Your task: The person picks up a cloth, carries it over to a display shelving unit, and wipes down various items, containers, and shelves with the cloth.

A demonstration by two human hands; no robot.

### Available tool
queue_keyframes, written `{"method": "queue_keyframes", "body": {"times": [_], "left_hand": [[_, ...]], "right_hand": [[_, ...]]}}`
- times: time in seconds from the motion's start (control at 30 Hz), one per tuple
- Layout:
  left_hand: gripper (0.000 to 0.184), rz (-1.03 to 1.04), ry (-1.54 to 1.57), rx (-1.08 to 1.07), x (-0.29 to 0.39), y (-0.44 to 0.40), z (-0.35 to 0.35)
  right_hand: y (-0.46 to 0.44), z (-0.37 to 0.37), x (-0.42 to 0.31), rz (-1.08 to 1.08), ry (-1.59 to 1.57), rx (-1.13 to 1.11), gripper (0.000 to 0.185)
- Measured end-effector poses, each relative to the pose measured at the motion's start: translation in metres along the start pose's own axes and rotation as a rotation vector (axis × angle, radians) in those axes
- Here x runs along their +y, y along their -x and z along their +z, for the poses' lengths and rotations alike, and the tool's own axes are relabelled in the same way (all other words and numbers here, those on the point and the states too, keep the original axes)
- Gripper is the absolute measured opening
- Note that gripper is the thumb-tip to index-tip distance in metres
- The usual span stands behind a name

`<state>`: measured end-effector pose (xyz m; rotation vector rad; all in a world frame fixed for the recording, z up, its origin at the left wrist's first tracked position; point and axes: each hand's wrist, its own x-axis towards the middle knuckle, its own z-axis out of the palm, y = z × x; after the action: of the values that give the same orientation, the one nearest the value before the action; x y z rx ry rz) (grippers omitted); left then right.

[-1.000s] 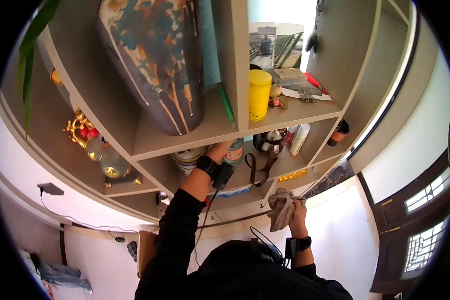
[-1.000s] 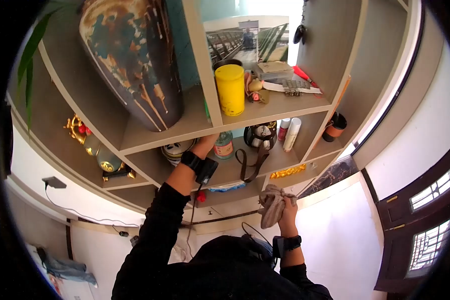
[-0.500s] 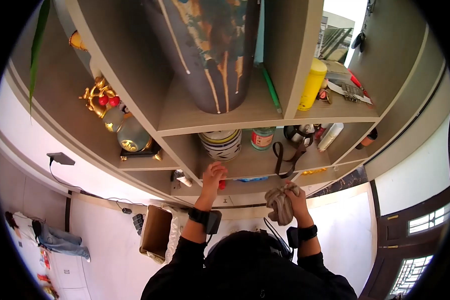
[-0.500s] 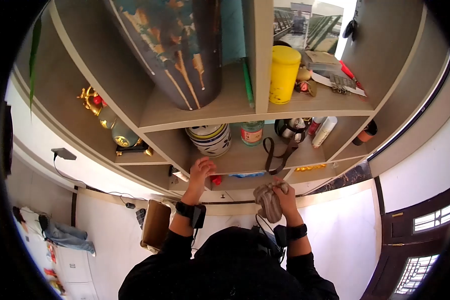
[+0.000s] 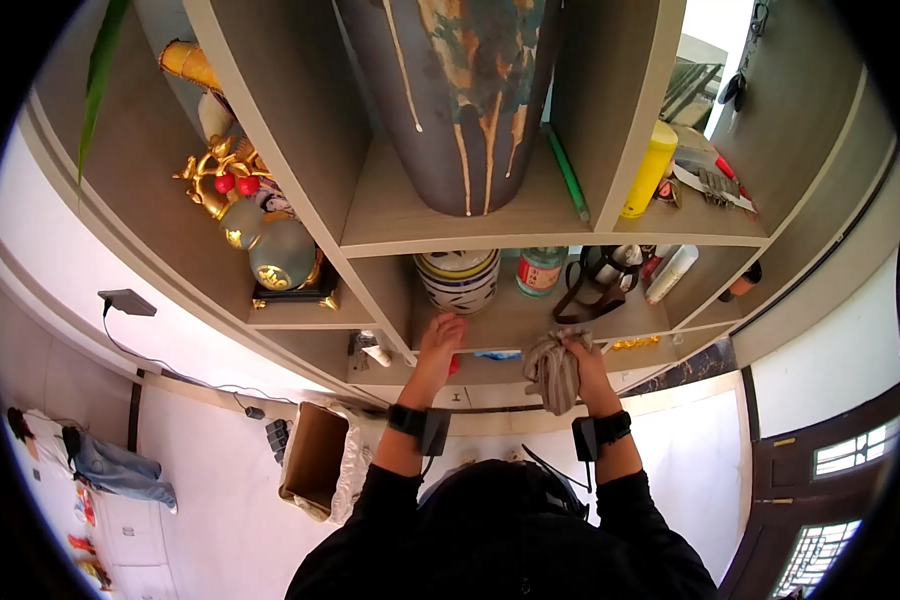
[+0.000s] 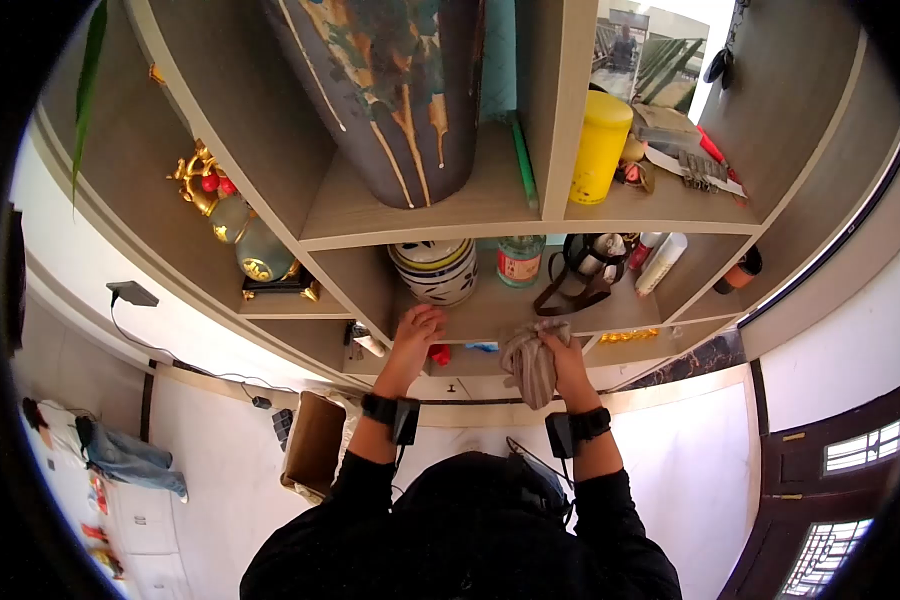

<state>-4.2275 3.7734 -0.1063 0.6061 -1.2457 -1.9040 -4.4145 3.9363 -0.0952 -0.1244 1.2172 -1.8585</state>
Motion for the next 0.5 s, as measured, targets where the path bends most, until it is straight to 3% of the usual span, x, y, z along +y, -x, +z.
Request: {"method": "queue_keyframes", "body": {"times": [0.07,0.17,0.2,0.23,0.33,0.43,0.5], "left_hand": [[0.033,-0.203,0.034,-0.090,0.004,0.020,-0.006],[0.038,-0.269,0.029,-0.251,-0.021,0.048,-0.012],[0.042,-0.451,0.022,-0.130,-0.029,0.057,-0.006],[0.043,-0.382,0.148,-0.254,-0.040,0.064,-0.005],[0.042,-0.505,0.197,-0.331,-0.048,0.079,-0.008],[0.039,-0.577,-0.055,-0.339,-0.043,0.084,-0.014],[0.036,-0.591,-0.235,-0.219,-0.038,0.086,-0.023]], "right_hand": [[0.019,0.001,0.004,0.088,0.000,-0.118,0.028],[0.044,0.021,0.023,0.073,0.139,-0.191,0.028],[0.049,0.030,0.029,0.069,0.185,-0.239,0.028],[0.043,0.029,0.042,0.143,0.085,-0.312,0.028],[0.041,0.031,0.059,0.264,0.016,-0.381,0.028],[0.044,0.032,0.056,0.341,0.073,-0.399,0.030],[0.045,0.028,0.059,0.192,0.232,-0.389,0.031]]}}
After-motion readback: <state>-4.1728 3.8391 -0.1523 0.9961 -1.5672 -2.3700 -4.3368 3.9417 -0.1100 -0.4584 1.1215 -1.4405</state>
